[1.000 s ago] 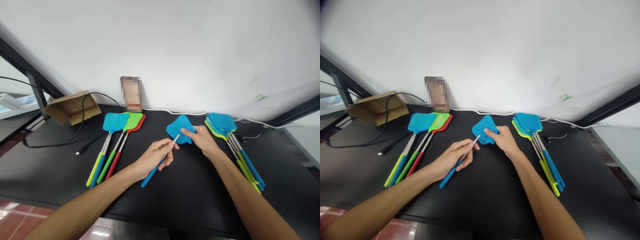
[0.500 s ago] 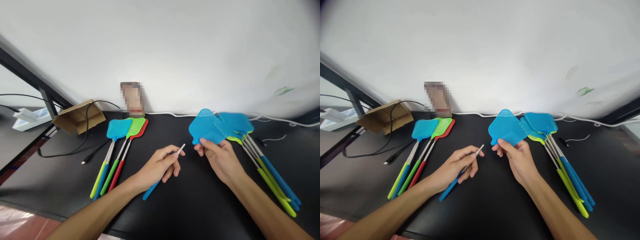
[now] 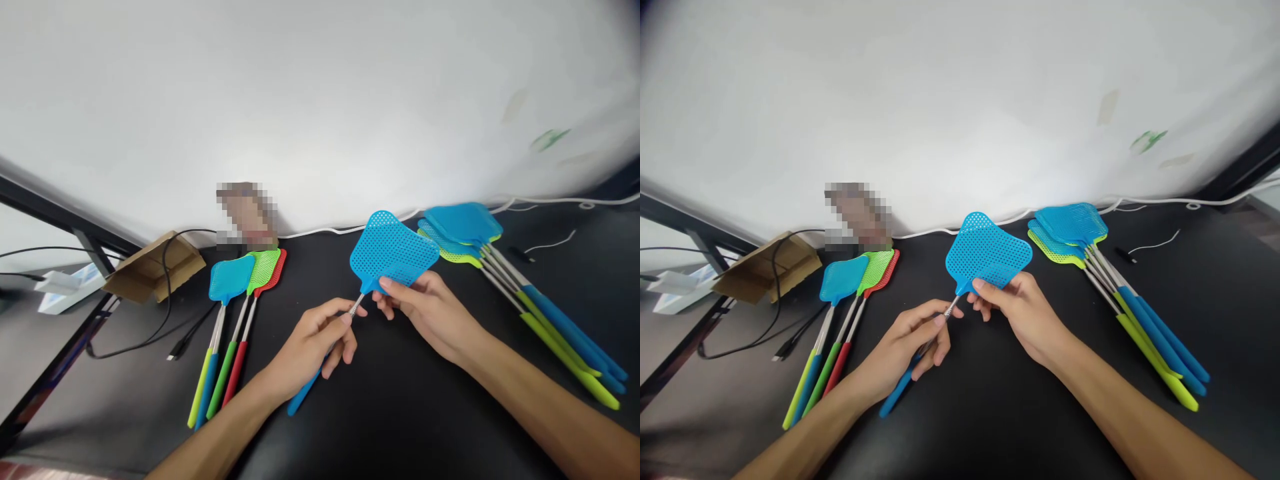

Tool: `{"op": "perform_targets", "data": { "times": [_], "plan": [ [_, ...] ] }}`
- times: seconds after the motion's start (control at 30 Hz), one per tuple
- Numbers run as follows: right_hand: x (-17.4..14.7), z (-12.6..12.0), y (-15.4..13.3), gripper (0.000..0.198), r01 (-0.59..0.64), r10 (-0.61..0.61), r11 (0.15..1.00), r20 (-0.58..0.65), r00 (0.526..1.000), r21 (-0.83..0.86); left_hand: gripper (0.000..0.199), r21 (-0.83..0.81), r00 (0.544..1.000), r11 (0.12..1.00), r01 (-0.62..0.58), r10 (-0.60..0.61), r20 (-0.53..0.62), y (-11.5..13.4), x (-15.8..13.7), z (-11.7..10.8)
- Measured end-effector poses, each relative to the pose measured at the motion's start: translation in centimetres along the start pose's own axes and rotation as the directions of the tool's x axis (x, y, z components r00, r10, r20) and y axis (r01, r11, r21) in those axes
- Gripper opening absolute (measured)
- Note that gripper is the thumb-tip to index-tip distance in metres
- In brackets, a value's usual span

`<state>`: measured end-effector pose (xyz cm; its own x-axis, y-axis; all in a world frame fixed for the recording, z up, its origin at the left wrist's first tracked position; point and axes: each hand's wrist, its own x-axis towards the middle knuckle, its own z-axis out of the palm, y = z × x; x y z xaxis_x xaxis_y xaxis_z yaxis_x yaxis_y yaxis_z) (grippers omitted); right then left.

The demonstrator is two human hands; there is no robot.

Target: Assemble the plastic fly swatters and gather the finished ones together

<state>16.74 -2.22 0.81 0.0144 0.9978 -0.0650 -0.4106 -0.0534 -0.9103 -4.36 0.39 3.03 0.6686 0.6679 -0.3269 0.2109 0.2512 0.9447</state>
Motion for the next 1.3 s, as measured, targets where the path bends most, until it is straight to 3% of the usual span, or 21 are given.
{"op": "perform_targets", "data": {
  "times": [1.03,1.17,1.3],
  "plan": [
    [0.10,-0.92,-0.43,0.019,-0.077,0.077,0.997,0.068,0.995,-0.004,0.036,-0.018,0.999,1.000,-0.012,0.012,0.037,0.07,0.01,-0.07],
    [0.02,-0.95,-0.54,0.017,-0.081,0.083,0.997,0.098,0.992,-0.018,0.031,-0.189,0.994,0.982,0.020,0.001,0.110,0.34,-0.18,-0.31],
    [-0.16,-0.79,-0.54,0.017,-0.106,0.104,0.994,0.119,0.987,0.011,0.024,-0.444,0.955,0.875,0.194,-0.063,0.291,0.48,-0.55,-0.65]
  ]
}}
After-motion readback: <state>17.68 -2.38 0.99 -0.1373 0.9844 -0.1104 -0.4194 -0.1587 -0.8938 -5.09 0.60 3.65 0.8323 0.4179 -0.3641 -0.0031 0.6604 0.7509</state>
